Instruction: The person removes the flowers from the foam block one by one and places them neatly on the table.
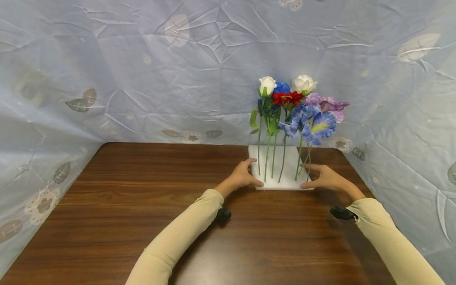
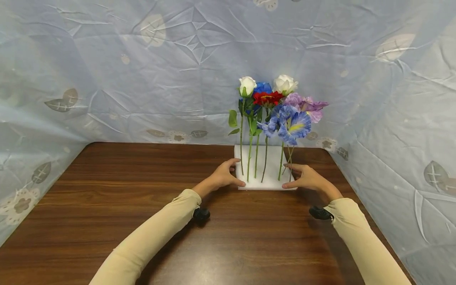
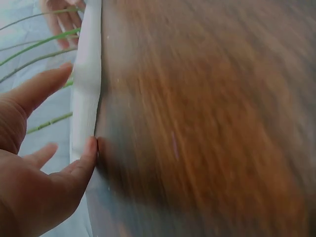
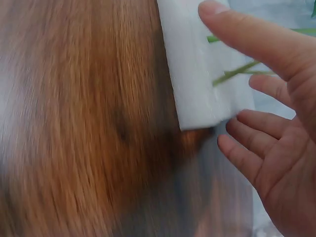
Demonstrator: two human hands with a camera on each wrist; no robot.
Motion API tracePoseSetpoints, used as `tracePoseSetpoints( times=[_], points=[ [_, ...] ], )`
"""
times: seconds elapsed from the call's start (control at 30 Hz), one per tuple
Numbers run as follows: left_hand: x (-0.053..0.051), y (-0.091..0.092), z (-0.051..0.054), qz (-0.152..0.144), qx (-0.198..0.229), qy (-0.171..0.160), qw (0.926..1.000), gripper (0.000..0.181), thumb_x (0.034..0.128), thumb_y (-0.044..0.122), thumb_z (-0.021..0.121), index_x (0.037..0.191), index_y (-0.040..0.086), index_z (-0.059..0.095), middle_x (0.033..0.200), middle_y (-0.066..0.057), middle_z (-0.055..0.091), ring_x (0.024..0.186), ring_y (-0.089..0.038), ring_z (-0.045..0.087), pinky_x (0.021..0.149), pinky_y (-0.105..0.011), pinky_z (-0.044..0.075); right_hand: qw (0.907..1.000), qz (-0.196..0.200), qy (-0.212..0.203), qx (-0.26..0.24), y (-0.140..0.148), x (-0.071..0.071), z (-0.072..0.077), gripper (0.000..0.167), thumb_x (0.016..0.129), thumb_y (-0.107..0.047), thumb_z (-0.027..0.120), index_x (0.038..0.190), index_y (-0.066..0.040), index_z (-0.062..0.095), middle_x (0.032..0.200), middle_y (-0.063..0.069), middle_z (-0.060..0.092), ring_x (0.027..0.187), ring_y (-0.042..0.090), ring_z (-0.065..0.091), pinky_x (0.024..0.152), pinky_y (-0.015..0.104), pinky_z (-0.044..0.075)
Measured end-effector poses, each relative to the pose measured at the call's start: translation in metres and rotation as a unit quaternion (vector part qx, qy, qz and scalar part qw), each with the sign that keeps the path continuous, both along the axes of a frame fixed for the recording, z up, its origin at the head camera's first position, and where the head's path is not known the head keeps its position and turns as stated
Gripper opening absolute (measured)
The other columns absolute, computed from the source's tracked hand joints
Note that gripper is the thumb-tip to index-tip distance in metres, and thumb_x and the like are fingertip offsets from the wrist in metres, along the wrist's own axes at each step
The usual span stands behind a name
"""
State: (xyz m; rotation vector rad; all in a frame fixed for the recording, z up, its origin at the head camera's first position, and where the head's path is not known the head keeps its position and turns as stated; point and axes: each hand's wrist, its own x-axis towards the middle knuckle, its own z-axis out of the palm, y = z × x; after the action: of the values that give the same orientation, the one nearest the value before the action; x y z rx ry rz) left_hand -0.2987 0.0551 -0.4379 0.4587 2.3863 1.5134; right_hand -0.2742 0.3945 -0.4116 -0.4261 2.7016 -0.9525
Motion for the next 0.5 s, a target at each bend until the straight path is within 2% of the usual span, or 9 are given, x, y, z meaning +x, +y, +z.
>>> tracePoseSetpoints(
  times=[0.1,0.17,0.27,0.37,0.43,0.5],
  points=[
    [0.0022,0.0047,0.0008,-0.023,-0.020,0.017,0.9994,0.087,0.0699,0.010,0.095,0.146,0.008,0.054,0.158,-0.023,0.039,0.142,-0.038,0.044,0.117,-0.047,0.043,0.9998,-0.006,-0.006,-0.016,-0.0037,-0.0028,-0.0034,0.086,0.086,-0.027,0.084,0.153,0.003,0.041,0.157,0.034,0.036,0.143,0.055,0.036,0.106,0.062,0.048],
    [0.0031,0.0060,0.0011,-0.029,-0.020,0.026,0.9990,0.079,0.0681,0.008,0.095,0.139,0.005,0.060,0.156,-0.024,0.038,0.133,-0.035,0.047,0.114,-0.045,0.045,0.9996,-0.016,-0.007,-0.024,-0.0053,-0.0044,-0.0053,0.080,0.085,-0.026,0.085,0.150,0.002,0.047,0.156,0.033,0.039,0.142,0.054,0.037,0.106,0.062,0.047],
    [0.0035,0.0058,0.0011,-0.026,-0.013,0.034,0.9990,0.069,0.0660,0.006,0.096,0.128,0.003,0.066,0.140,-0.024,0.049,0.107,-0.025,0.051,0.097,-0.036,0.052,0.9990,-0.028,-0.007,-0.034,-0.0061,-0.0066,-0.0079,0.072,0.084,-0.026,0.086,0.143,0.001,0.056,0.153,0.031,0.045,0.142,0.052,0.040,0.109,0.061,0.046],
    [0.0026,0.0043,0.0003,-0.023,-0.011,0.038,0.9990,0.064,0.0653,0.006,0.096,0.123,0.002,0.068,0.122,-0.022,0.054,0.089,-0.018,0.046,0.079,-0.029,0.048,0.9985,-0.038,-0.006,-0.040,-0.0070,-0.0071,-0.0092,0.065,0.084,-0.025,0.086,0.138,0.000,0.061,0.151,0.029,0.049,0.141,0.051,0.042,0.110,0.062,0.044],
    [0.0024,0.0020,0.0005,-0.023,-0.009,0.032,0.9992,0.064,0.0658,0.005,0.096,0.123,0.003,0.068,0.123,-0.022,0.054,0.091,-0.018,0.046,0.078,-0.028,0.048,0.9983,-0.039,-0.001,-0.044,-0.0082,-0.0067,-0.0100,0.062,0.084,-0.024,0.086,0.136,0.000,0.062,0.150,0.029,0.050,0.141,0.051,0.042,0.110,0.062,0.044],
    [0.0021,-0.0011,0.0011,-0.022,-0.008,0.025,0.9994,0.065,0.0666,0.005,0.095,0.125,0.003,0.067,0.131,-0.022,0.052,0.100,-0.022,0.050,0.084,-0.031,0.052,0.9976,-0.040,0.002,-0.056,-0.0105,-0.0061,-0.0109,0.060,0.084,-0.022,0.086,0.135,0.001,0.063,0.149,0.030,0.050,0.142,0.050,0.041,0.111,0.063,0.043]
  ],
)
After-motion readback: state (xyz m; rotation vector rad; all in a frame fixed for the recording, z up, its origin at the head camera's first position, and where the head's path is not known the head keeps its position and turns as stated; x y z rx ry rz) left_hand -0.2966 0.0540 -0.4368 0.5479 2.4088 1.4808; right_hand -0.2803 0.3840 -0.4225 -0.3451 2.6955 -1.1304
